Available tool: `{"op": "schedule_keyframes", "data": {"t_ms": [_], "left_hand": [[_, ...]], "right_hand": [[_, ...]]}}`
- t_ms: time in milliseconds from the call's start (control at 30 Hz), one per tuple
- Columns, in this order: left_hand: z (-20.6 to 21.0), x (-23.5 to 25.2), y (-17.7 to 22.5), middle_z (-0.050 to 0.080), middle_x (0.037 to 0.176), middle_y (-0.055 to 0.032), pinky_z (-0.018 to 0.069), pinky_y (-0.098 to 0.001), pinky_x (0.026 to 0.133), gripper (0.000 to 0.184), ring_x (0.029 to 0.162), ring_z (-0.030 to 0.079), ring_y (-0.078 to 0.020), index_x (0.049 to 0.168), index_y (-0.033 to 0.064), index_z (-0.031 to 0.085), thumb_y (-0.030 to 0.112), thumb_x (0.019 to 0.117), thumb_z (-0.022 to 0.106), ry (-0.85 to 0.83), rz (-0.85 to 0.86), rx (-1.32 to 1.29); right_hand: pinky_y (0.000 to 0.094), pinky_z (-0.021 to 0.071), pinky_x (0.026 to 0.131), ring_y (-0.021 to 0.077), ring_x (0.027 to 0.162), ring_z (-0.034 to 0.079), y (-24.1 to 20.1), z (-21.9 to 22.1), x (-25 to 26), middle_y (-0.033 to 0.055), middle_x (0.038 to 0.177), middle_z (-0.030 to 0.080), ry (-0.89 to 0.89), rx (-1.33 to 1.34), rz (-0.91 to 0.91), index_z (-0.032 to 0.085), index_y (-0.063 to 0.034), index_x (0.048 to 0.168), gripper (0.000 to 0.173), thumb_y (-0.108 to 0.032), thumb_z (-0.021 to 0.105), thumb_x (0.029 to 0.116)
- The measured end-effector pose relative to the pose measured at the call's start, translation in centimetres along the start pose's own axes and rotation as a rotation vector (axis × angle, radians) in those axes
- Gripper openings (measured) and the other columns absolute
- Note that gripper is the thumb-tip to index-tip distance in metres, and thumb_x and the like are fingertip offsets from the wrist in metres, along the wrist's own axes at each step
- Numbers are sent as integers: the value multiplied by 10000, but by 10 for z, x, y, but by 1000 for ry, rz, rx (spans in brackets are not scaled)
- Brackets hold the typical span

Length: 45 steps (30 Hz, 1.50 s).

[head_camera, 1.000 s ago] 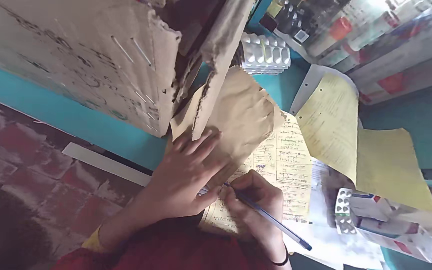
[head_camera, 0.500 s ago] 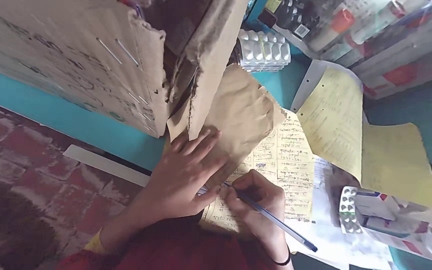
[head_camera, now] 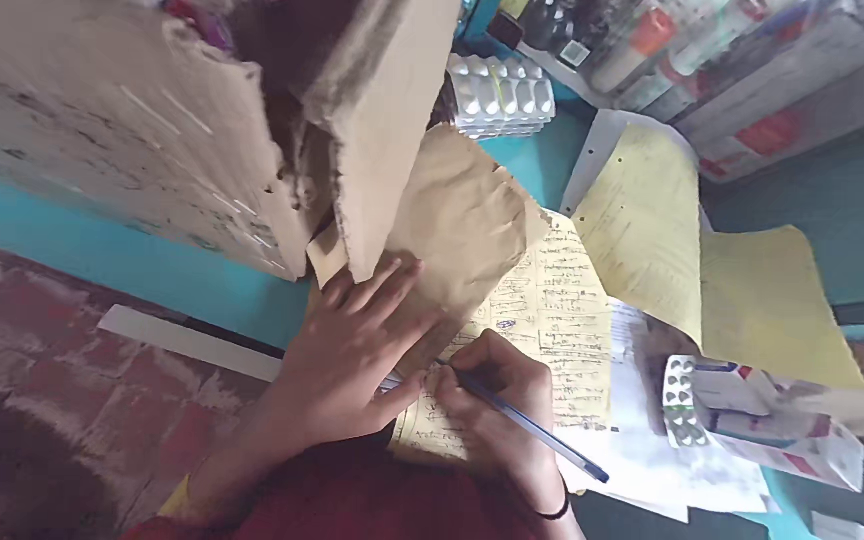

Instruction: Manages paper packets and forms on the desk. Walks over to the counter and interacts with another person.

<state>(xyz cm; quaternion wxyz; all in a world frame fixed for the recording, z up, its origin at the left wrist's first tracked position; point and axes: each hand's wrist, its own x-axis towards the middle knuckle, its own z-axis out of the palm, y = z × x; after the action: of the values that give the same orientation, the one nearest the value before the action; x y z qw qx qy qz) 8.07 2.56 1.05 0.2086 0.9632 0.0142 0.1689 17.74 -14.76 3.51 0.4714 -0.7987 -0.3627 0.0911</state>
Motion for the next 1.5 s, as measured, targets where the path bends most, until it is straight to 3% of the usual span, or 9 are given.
{"op": "schedule_keyframes", "data": {"t_ms": [233,400,533,667,933,1500], "left_hand": [[0,0,-1,433,1595,-127,374,-619,1022,542,1500,340,-357,1369,304,653,527,926,434,-7,1,19],[0,0,-1,449,1582,-135,398,-608,999,551,1485,366,-363,1369,297,657,526,922,430,7,9,38],[1,-1,-1,457,1577,-135,406,-617,1005,547,1478,384,-359,1369,299,655,532,932,424,28,5,36],[1,-2,-1,468,1567,-137,388,-612,1015,527,1473,388,-360,1357,295,663,510,941,420,35,15,23],[-3,-3,-2,447,1585,-129,329,-647,1077,523,1514,322,-350,1375,315,650,508,935,444,-17,7,-17],[1,-2,-1,450,1586,-113,340,-628,1061,500,1506,339,-340,1356,310,663,475,939,441,12,6,-7]], "right_hand": [[106,387,460,-70,507,491,-2,-4,3,-69,599,565,-52,24,11,619,-76,741,136,-146,734,761],[111,411,496,-59,547,517,-3,-10,12,-50,641,595,-147,5,-13,634,-67,753,136,-163,729,766],[101,423,494,-76,554,527,1,-8,10,-73,656,603,-86,82,13,630,-81,768,96,-131,712,761],[125,480,523,-59,590,580,3,-9,10,-80,691,634,-94,149,30,638,-87,840,108,-133,710,775],[91,445,488,-93,554,543,3,-6,7,-88,671,632,-62,78,-10,654,-84,786,86,-127,716,747],[89,420,470,-86,531,524,4,-6,7,-73,632,609,-66,37,-27,652,-71,766,101,-137,723,739]]}}
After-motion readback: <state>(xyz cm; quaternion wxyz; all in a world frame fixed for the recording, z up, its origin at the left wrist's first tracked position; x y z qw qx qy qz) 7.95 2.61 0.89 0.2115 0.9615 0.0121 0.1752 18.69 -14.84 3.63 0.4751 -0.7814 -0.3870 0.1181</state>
